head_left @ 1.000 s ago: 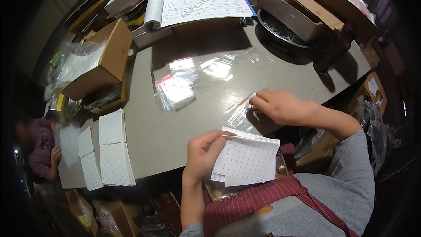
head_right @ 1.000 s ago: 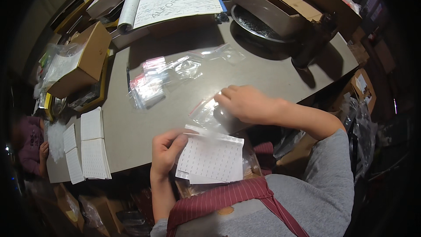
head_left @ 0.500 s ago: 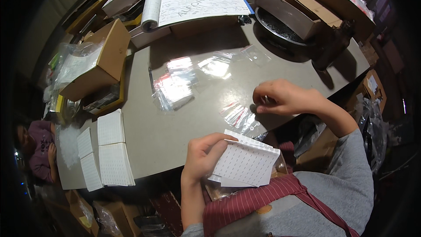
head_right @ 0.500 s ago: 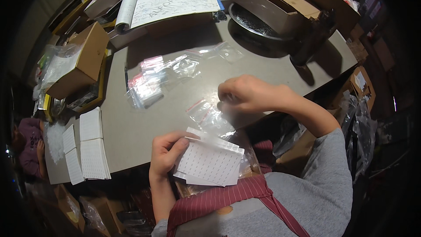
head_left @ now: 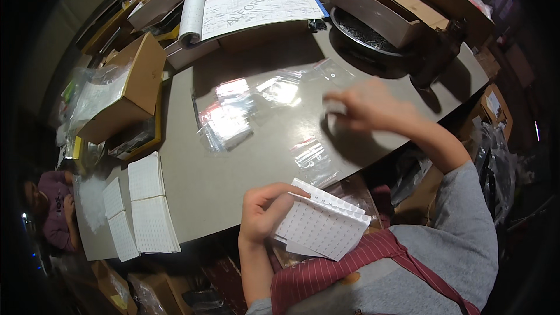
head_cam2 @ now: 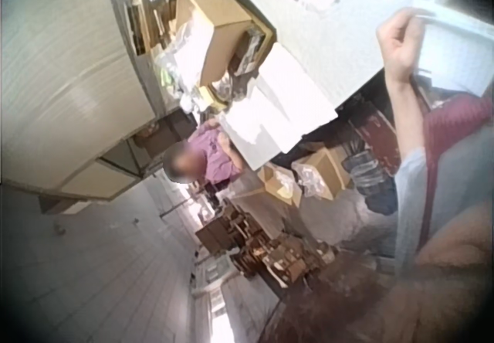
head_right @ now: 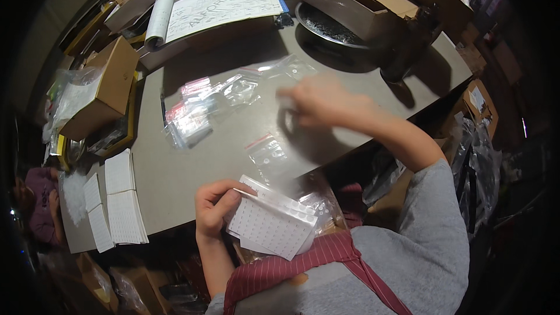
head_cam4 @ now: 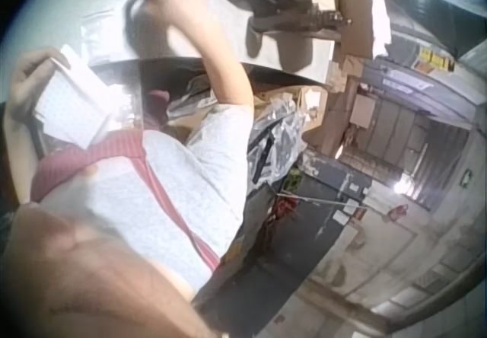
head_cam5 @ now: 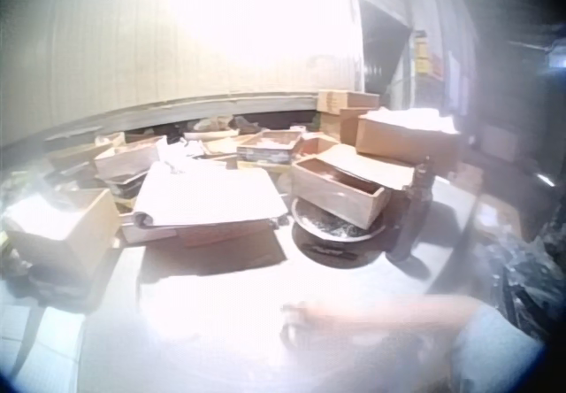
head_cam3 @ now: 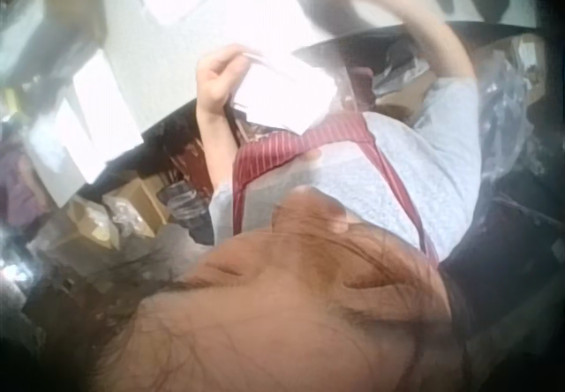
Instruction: The person places small items from a sheet into clear plastic bags on a table. The person handles the items and bags by hand, arranging them on the table surface.
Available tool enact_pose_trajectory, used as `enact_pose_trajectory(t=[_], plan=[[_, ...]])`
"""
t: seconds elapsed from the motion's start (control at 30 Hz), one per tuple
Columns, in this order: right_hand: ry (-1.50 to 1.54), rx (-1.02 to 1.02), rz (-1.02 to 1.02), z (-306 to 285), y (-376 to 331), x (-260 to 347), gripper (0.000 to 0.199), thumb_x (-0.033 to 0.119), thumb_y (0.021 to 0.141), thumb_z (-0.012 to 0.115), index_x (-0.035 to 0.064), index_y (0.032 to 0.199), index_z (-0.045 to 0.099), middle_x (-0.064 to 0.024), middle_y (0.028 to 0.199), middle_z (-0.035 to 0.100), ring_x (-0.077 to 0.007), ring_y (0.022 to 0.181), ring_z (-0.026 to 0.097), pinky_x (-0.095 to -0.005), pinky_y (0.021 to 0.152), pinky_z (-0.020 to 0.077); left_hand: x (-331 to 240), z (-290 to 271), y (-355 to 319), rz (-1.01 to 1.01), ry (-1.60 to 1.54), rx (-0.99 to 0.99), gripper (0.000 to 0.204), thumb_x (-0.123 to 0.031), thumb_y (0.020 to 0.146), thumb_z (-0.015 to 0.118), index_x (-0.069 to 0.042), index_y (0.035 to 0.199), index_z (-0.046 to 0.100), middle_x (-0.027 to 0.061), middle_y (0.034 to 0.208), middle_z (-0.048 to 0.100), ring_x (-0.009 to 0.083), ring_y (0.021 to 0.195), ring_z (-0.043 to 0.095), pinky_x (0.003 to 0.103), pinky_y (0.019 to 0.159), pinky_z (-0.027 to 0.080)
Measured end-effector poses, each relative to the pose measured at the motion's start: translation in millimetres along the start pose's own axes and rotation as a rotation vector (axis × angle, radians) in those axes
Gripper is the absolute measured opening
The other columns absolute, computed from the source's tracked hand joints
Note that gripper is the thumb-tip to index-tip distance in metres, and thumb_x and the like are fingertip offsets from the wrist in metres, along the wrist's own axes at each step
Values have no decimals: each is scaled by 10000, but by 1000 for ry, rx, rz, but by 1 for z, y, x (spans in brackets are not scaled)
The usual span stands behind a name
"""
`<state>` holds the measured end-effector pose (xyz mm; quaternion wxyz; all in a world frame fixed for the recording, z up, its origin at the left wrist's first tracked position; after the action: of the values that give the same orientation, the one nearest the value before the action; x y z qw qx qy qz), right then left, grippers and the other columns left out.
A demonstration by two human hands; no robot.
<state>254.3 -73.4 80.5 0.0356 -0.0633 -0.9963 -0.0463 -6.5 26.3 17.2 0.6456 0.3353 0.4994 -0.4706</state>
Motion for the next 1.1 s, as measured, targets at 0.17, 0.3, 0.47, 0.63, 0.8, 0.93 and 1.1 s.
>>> enact_pose_trajectory(t=[0.17, 0.3, 0.47, 0.63, 0.8, 0.93, 1.1], plan=[[-134, 190, 288, 19, 4, -56, 368, 425, 924, 659, 65, 942, 735, -161, 759, 704, -368, 769, 706, -479, 671, 561, -1, -3, -1, 41, 23, -11, 236, -50, 891, 561, 86, 975, 734, 128, 894, 736, 152, 797, 671, 264, 736, 508], [113, 305, 92, -1, -18, -16, 441, 487, 929, 671, 60, 994, 761, -171, 718, 677, -381, 738, 683, -447, 689, 541, 2, -4, 0, 3, -54, 21, 228, -26, 886, 548, 82, 960, 735, 138, 918, 741, 169, 842, 686, 274, 783, 521], [511, 149, -102, 3, 0, -38, 289, 79, 852, 693, -1, 1124, 637, -157, 962, 654, -297, 853, 662, -388, 730, 525, 14, -20, -6, 123, -186, -75, 229, -83, 873, 547, 76, 891, 710, 152, 863, 725, 168, 747, 656, 257, 709, 496], [496, 115, -214, 26, -1, -24, 285, 1, 830, 610, 2, 1109, 553, -171, 985, 615, -360, 878, 642, -439, 756, 521, 20, -33, -7, 204, -507, -122, 243, -141, 910, 547, 64, 801, 620, 152, 772, 669, 177, 664, 606, 255, 633, 460], [17, -46, -293, 42, -7, -4, 266, 8, 825, 610, 11, 1079, 529, -165, 1054, 600, -353, 985, 621, -420, 823, 525, 29, -39, -7, 243, -529, -185, 283, -213, 959, 546, 32, 824, 584, 128, 778, 646, 152, 632, 560, 251, 597, 429], [-139, -134, -160, 37, -13, -12, 461, 45, 822, 645, 17, 1264, 517, -162, 1163, 569, -350, 1069, 585, -430, 932, 489, 37, -49, -8, 250, -533, -251, 288, -234, 970, 542, 13, 822, 556, 112, 769, 623, 152, 624, 550, 251, 592, 425], [96, 13, 41, 24, -6, -36, 734, 291, 807, 819, 16, 1393, 474, -194, 1329, 521, -383, 1249, 503, -459, 1064, 430, 38, -48, -3, 311, -612, -242, 264, -242, 949, 545, -4, 835, 535, 123, 759, 611, 171, 632, 563, 261, 579, 437]])
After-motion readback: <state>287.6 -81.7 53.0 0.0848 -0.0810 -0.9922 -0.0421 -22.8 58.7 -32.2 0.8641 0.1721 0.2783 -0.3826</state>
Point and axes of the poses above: each hand's wrist, its own y-axis towards the middle knuckle, its own z-axis out of the palm, x = y × z, the point moved 3 cm from there along y, towards the middle knuckle
